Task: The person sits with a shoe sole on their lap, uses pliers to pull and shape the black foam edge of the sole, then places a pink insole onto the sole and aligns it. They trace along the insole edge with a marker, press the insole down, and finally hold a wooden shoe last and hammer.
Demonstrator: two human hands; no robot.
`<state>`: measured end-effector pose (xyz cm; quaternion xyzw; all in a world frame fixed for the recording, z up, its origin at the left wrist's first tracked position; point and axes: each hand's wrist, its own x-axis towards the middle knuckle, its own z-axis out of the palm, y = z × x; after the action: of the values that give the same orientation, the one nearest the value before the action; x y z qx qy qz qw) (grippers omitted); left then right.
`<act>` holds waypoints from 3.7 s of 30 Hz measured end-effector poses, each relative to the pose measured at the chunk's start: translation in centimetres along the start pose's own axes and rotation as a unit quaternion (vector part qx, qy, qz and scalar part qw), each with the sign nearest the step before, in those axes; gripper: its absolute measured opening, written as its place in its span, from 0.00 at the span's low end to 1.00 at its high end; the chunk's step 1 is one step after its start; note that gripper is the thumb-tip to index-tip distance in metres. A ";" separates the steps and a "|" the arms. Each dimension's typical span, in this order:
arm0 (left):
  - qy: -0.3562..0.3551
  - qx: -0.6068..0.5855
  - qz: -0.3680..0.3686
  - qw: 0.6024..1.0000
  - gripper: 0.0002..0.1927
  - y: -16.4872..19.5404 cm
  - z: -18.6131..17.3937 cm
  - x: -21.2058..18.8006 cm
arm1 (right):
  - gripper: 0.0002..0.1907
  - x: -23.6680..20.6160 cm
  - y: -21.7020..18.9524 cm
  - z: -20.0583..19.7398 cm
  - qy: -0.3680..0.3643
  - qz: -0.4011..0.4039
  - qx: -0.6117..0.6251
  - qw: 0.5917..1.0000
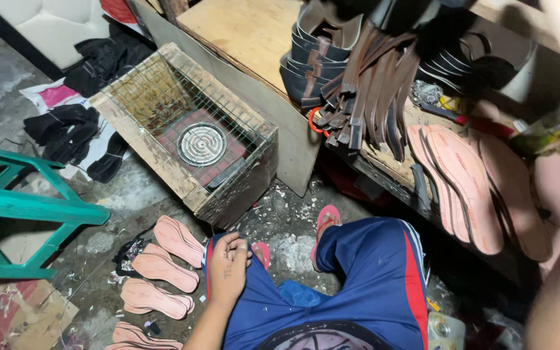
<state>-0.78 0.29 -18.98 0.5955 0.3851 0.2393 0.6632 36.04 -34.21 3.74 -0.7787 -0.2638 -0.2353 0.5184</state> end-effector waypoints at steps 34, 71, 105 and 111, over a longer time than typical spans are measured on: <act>-0.171 0.470 0.281 0.819 0.41 12.2 3.9 -4.8 | 0.33 -11.5 9.9 -1.2 -0.172 0.084 -0.469 0.862; -0.283 0.032 0.042 0.958 0.39 6.1 -0.7 -2.9 | 0.32 -19.4 -10.8 15.7 -0.460 -0.185 0.005 0.868; -0.161 -0.193 -0.072 0.965 0.22 2.5 -1.4 -4.7 | 0.22 -18.6 -10.4 13.5 -0.322 -0.129 -0.016 0.938; -0.180 -0.264 -0.095 0.943 0.26 3.2 -3.4 -5.5 | 0.18 -19.6 -6.7 10.0 -0.284 0.366 0.143 0.875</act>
<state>-6.28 -1.33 -14.63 0.3930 0.2373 0.1565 0.8745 17.88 -25.97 -7.73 -0.7705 -0.1267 0.2424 0.5758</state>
